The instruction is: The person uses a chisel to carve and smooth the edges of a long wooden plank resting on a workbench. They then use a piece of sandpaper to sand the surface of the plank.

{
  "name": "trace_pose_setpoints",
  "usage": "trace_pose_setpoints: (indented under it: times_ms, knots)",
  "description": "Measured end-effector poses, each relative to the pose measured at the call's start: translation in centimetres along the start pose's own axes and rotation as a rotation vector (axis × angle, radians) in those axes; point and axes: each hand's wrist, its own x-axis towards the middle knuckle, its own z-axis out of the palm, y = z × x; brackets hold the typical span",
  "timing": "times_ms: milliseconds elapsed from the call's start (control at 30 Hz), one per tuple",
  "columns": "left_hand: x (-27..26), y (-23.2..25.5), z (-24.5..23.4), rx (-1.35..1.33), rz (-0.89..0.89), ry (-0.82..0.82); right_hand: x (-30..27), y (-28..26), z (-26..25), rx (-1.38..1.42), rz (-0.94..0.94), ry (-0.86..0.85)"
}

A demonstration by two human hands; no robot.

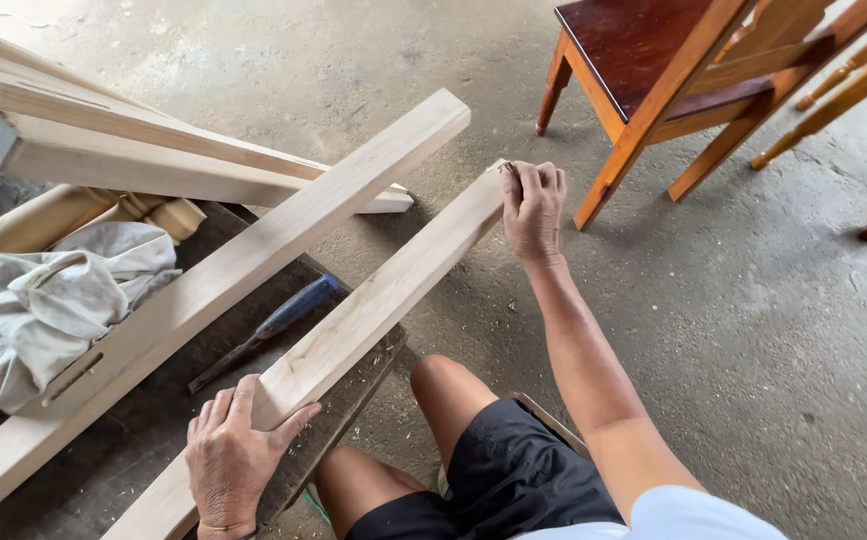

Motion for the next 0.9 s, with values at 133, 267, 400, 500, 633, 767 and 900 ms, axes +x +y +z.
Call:
trace_pose_setpoints:
  times_ms: [133, 267, 400, 500, 633, 767, 900]
  knots:
    - [0.3, 0.2, -0.3, -0.002, 0.003, 0.012, -0.5, -1.0, 0.2, 0.099, -0.014, 0.086]
    - [0.4, 0.2, -0.3, -0.055, 0.0, 0.028, -3.2, -2.3, 0.8, 0.383, 0.037, 0.133]
    - [0.8, 0.5, -1.2, -0.116, 0.02, 0.004, -2.1, -0.5, 0.6, 0.435, 0.14, -0.04]
    - [0.9, 0.3, -0.8, -0.085, 0.04, -0.007, -1.1, 0.2, 1.5, 0.655, 0.209, 0.033]
    - [0.9, 0.2, -0.4, -0.067, 0.037, -0.009, -4.9, -2.4, 1.9, 0.537, 0.185, 0.11]
    - [0.8, -0.1, -0.4, -0.075, 0.039, -0.031, -2.8, -0.2, 2.0, 0.343, 0.032, 0.118]
    - [0.7, 0.0, -0.1, -0.059, 0.02, -0.015, -2.6, -0.8, 1.8, 0.364, 0.146, 0.06]
